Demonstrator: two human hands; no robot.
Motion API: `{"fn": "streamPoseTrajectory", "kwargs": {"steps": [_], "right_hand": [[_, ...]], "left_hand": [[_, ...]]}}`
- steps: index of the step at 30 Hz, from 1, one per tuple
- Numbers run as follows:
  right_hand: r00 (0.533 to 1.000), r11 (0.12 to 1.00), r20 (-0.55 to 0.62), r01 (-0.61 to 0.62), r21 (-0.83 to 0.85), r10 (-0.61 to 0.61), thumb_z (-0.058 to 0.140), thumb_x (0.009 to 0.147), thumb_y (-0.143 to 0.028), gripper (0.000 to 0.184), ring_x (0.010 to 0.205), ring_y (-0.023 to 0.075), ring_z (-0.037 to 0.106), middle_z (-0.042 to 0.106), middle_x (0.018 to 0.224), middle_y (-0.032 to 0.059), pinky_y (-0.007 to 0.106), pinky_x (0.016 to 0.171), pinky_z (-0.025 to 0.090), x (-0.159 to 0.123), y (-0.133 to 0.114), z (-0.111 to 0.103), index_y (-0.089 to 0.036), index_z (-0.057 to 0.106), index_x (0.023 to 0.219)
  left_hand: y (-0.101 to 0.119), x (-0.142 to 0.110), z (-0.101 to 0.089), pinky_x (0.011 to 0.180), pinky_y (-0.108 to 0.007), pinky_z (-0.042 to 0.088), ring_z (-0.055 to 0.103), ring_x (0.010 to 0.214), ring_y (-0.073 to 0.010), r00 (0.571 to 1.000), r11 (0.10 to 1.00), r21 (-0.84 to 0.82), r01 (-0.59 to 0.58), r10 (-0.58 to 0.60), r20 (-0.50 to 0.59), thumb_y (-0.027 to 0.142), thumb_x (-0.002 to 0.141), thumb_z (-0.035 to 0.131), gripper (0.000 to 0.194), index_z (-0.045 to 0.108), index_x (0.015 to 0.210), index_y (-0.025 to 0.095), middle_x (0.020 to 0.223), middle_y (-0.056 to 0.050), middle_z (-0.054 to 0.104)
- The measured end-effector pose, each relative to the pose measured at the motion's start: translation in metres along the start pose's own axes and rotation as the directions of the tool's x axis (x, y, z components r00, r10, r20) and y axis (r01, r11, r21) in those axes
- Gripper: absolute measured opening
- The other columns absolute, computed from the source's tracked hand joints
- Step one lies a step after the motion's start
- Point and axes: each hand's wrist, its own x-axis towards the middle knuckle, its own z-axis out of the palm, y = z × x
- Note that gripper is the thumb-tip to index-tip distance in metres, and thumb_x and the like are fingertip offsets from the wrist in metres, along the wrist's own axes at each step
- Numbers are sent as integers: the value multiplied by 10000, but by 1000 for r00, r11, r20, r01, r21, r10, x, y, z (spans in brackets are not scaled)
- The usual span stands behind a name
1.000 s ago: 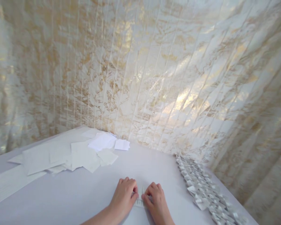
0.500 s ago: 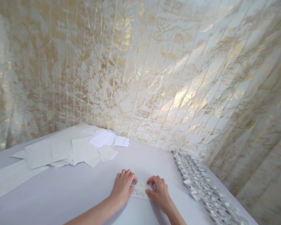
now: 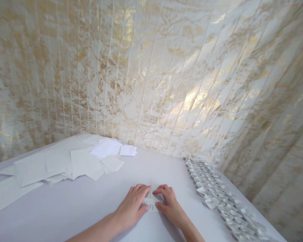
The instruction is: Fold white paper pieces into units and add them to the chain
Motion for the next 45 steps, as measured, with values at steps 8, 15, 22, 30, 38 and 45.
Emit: {"fn": "streamPoseTrajectory", "kwargs": {"steps": [8, 15, 22, 30, 38, 45], "right_hand": [[998, 998, -58, 3, 66, 1, 649, 678, -88, 336, 1119, 274, 521, 632, 1170, 55, 433, 1006, 374, 0, -9, 13, -250, 696, 968], [998, 975, -64, -2, 223, 16, 682, 761, -330, 128, 960, 266, 611, 727, 996, 45, 368, 853, 446, 5, 0, -4, -216, 682, 701], [979, 930, -188, -6, 367, 81, 484, 909, -558, 391, 786, 230, 639, 702, 804, 46, 318, 704, 478, 12, 0, -13, -199, 611, 820], [957, 988, -264, 138, 65, -116, 513, 907, -241, 106, 855, 233, 590, 658, 908, 48, 348, 795, 428, 2, -24, 4, -219, 544, 808], [965, 879, -11, 235, -415, -263, 566, 701, 83, 319, 823, 257, 568, 669, 854, 43, 366, 759, 372, 2, -27, 10, -211, 634, 803], [983, 940, 27, 184, -288, -184, 651, 810, -22, 208, 861, 191, 611, 688, 899, 5, 284, 791, 421, -1, -21, -1, -223, 699, 832]], "left_hand": [[-2, 4, 3, 1022, -353, 378, 518, 1128, -218, 999, 982, -189, -3, -3, -32, -4, 608, 546, 699, 533, 1266, 233, 1226, -54, 555], [-3, 9, 4, 668, -266, 418, 521, 673, -143, 994, 925, -376, 46, -79, -72, 87, 673, 536, 297, 632, 936, 186, 821, 25, 589], [-13, 20, 5, 594, -277, 433, 620, 668, -195, 972, 793, -603, 85, -198, -124, 398, 762, 547, 206, 526, 803, 197, 708, -4, 639], [1, 9, 13, 897, -381, 474, 617, 1042, -252, 946, 889, -454, 62, -197, -257, 209, 752, 566, 284, 488, 1024, 225, 1072, -73, 659], [3, 6, 9, 862, -380, 405, 539, 971, -263, 975, 999, -5, 53, -53, -215, -19, 609, 600, 317, 576, 813, 223, 959, -30, 626], [4, 5, -2, 806, -343, 370, 548, 937, -239, 991, 974, 221, 51, -21, -133, 64, 770, 650, 141, 623, 788, 200, 890, -11, 654]]}}
